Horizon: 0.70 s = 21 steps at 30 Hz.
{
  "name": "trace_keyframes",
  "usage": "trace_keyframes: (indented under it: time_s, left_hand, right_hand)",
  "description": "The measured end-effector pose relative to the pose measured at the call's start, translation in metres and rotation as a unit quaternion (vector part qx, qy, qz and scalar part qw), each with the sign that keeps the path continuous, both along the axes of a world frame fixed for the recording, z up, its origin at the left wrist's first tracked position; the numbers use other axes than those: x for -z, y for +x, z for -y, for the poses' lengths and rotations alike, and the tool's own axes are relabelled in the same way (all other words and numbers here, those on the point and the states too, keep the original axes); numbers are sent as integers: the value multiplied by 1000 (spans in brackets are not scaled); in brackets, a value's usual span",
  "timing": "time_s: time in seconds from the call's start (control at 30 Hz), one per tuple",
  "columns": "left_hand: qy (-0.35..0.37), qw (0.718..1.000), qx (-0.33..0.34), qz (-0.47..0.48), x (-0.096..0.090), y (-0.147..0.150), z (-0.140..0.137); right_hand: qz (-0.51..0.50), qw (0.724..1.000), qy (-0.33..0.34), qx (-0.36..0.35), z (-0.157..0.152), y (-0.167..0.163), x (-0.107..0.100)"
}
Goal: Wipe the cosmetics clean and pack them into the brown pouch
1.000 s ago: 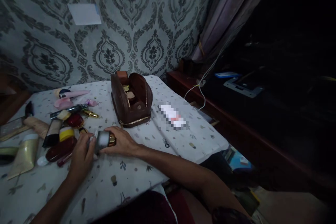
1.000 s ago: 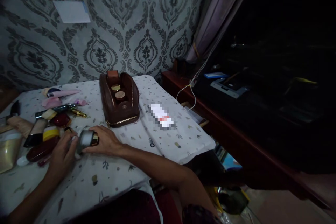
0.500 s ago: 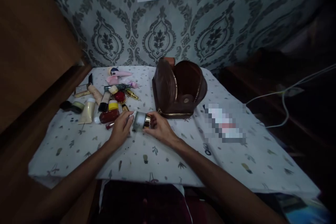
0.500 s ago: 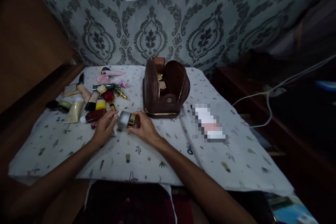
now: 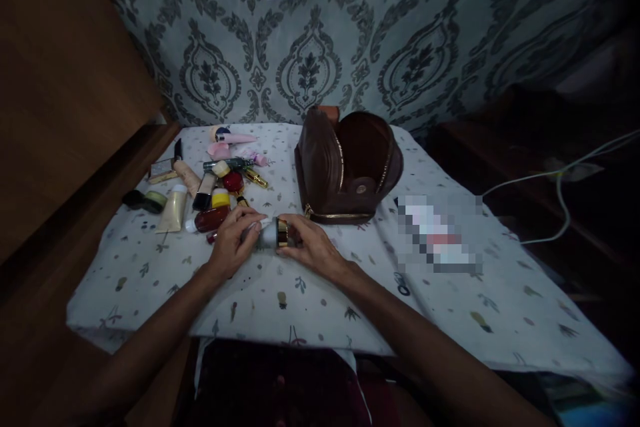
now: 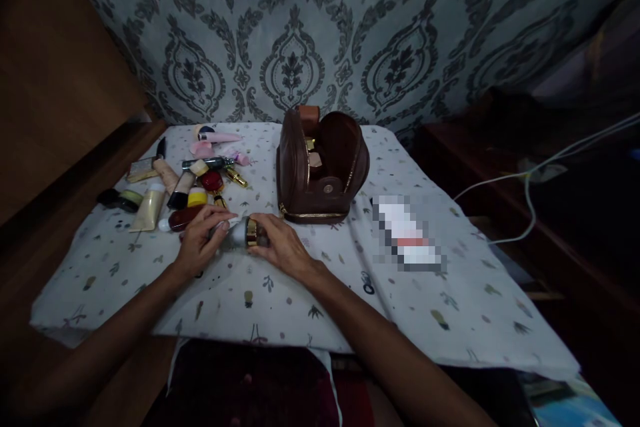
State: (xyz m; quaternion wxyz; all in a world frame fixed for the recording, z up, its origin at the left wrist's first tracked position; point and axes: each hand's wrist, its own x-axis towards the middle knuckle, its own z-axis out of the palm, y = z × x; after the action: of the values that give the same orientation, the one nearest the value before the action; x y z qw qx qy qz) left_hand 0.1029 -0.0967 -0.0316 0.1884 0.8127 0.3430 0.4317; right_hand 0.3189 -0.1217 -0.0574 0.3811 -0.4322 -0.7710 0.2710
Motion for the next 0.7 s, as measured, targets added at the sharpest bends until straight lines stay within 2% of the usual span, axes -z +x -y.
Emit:
trace_keyframes:
  time_s: [0.1,0.2,0.37,0.47,0.7]
  left_hand:
    - [19,1000,5,-8,0,-2,1]
    - [53,998,16,-23,-2,-3,2]
    - [83,995,49,-36,-6,-1,5]
    - [60,996,53,-27,-5,0,4]
    - [-81,996,45,-10,-2,0,-4]
  right_hand:
    - [-39,997,-61,-6,-1,2,-3]
    - [-70,993,-94,5,-3,3,-3]
    - [-54,996,-69,0,-4,3,0]
    - [-14,999,-38,-4,-2,3,-2]
    - [-2,998,-10,-55,0,5,-7]
